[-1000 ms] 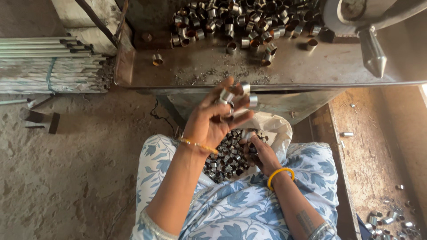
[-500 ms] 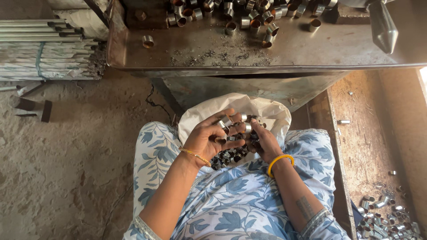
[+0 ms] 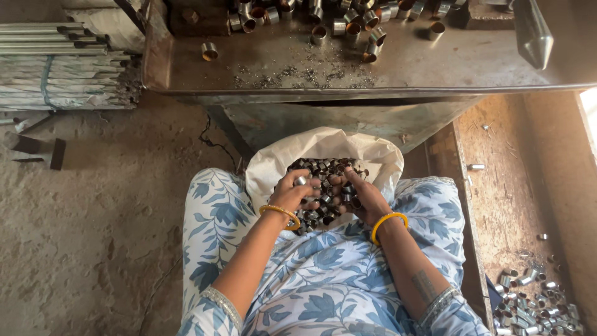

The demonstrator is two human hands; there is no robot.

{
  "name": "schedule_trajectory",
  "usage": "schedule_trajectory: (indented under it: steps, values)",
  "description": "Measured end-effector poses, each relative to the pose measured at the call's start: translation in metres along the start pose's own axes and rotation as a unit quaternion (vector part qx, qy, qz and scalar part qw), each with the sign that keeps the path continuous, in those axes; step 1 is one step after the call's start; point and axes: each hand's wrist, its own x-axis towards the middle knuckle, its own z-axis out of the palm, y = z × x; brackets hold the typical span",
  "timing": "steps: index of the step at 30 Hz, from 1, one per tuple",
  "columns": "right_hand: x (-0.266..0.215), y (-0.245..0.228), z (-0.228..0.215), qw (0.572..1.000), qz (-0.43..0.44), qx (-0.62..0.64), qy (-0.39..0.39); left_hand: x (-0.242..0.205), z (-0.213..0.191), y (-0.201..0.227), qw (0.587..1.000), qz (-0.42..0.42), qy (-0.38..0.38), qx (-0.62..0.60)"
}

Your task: The person sits on the floor and repeatedly scoops small metal cylindrical parts from a white sack into a metal tray on a machine. They use both hands to transfer the parts and occasionally spread them within the tray.

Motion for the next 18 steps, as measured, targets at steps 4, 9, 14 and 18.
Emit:
schedule_trajectory:
  steps: [4, 9, 14, 18]
  values:
    - [-0.019, -0.013, 0.016, 0.996, 0.039, 0.044, -0.069, -0.020, 0.028, 0.015, 0.993, 0.087, 0.073, 0.039]
    - [-0.021, -0.013, 0.016, 0.985, 0.009, 0.129, -0.117, -0.015, 0.046, 0.004, 0.969, 0.231, 0.026, 0.086]
    - [-0.010, -0.004, 0.002, 0.977, -0.029, 0.164, -0.133, -0.005, 0.045, -0.006, 0.952, 0.281, 0.020, 0.117]
    - [-0.015, -0.008, 0.006, 0.973, -0.040, 0.156, -0.165, -0.020, 0.042, 0.024, 0.941, 0.293, 0.076, 0.154]
